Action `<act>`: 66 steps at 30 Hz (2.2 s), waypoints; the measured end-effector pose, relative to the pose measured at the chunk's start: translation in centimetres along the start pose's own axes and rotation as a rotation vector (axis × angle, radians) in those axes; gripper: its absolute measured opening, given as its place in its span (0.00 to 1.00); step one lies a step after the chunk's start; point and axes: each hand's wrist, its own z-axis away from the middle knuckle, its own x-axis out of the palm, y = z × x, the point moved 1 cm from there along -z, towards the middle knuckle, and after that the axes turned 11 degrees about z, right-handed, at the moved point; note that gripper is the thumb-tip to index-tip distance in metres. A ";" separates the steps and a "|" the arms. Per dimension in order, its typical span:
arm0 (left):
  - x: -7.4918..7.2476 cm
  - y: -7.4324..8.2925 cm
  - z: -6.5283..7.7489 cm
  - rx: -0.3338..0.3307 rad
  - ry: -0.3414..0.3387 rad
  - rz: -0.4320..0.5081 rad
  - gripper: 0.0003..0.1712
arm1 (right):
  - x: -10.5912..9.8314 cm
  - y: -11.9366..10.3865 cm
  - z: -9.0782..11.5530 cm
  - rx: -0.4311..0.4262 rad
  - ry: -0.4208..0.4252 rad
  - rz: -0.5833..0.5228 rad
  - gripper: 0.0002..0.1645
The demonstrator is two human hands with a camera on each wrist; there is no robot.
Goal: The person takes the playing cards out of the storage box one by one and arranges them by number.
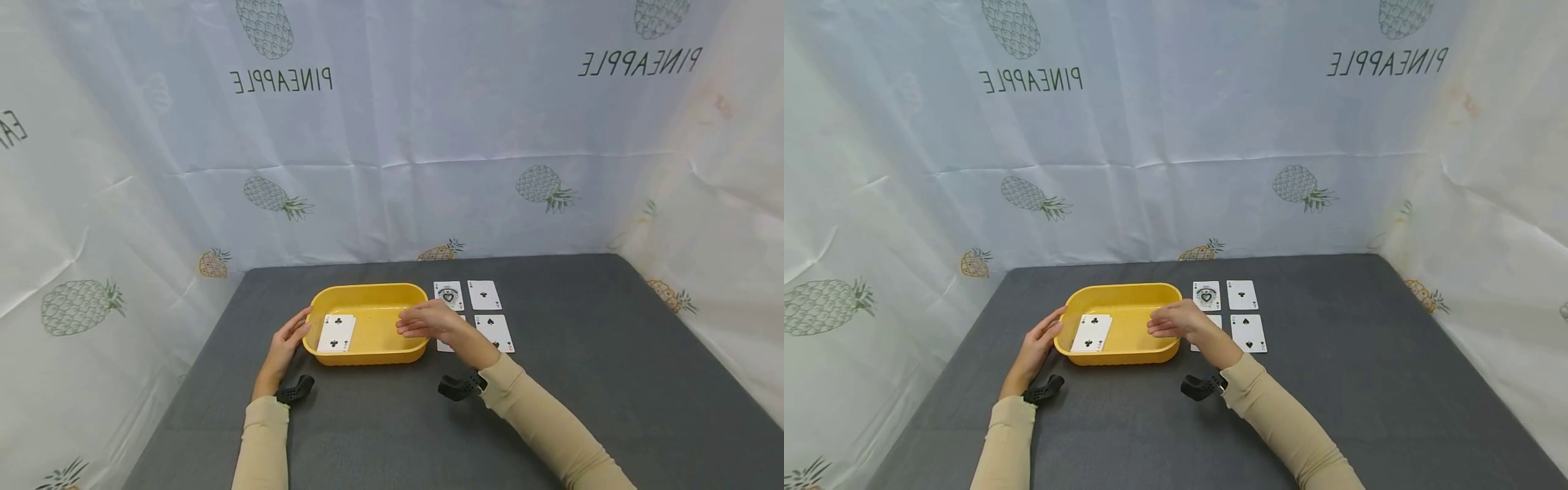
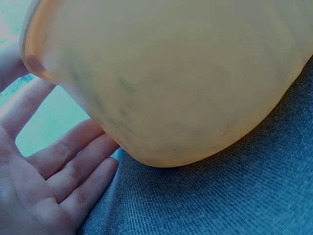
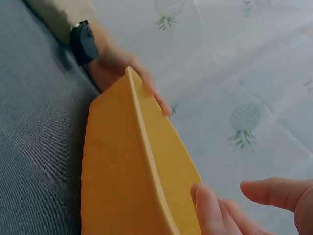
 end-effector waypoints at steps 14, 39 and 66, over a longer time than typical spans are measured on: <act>0.0 0.0 0.0 0.051 -0.042 -0.040 0.31 | 4.1 0.4 -4.5 0.189 0.031 -0.183 0.25; 0.3 -0.7 0.2 0.139 -0.033 -0.038 0.26 | 9.5 0.2 -5.7 0.297 0.126 -0.274 0.25; 0.9 0.9 0.9 0.099 -0.027 -0.012 0.25 | 11.6 0.2 -9.2 0.400 0.396 0.027 0.13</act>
